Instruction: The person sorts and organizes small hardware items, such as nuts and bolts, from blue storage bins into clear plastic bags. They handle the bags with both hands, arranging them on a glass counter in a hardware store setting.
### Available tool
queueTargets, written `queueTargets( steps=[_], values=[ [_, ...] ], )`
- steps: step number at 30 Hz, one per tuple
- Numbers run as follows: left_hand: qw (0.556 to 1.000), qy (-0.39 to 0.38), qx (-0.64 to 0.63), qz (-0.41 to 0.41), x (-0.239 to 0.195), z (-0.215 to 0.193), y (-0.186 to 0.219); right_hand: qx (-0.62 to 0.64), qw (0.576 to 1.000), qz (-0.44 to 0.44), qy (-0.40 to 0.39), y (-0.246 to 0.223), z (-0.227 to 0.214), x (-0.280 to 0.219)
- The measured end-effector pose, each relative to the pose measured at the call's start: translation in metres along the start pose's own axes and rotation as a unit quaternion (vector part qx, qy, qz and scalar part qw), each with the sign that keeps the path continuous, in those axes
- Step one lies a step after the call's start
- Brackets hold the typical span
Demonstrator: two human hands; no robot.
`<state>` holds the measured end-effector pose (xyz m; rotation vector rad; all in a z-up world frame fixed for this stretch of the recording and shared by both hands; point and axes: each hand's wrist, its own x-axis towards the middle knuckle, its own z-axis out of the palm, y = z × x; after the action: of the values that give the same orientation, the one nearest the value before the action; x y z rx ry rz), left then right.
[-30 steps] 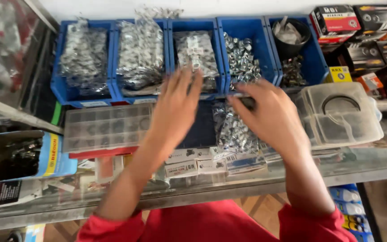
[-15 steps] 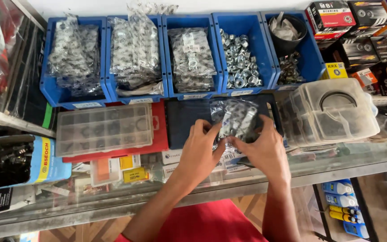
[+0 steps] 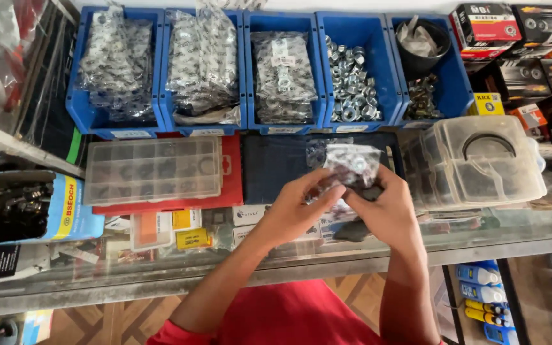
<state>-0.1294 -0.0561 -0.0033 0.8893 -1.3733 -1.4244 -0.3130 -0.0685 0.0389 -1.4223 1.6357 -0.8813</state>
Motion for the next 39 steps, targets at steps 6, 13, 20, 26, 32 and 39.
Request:
queueTargets(
  steps=[6,13,20,26,32,39],
  values=[
    [0.996,-0.024,-0.056,-0.06,0.008,-0.019,0.012,0.055,0.989,-0.125,-0.048,0.005,-0.002,0.027],
    [0.937,0.134,-0.315,-0.069,0.019,-0.028,0.026,0.338,0.937,-0.082,0.022,-0.037,0.006,0.024],
    [0.935,0.128,-0.325,-0.058,0.023,-0.028,0.004,0.089,0.91,-0.38,0.137,-0.053,0.046,0.023],
    [0.931,0.108,-0.343,-0.063,0.026,-0.057,-0.018,-0.201,0.832,-0.516,0.032,-0.044,0.073,-0.014],
    [0.939,0.07,-0.323,-0.096,0.01,-0.059,-0.015,-0.215,0.835,-0.496,0.101,-0.04,0.074,-0.01],
    [0.936,0.057,-0.317,-0.145,0.01,-0.091,-0.046,-0.157,0.861,-0.482,0.044,-0.021,0.091,-0.045]
  ],
)
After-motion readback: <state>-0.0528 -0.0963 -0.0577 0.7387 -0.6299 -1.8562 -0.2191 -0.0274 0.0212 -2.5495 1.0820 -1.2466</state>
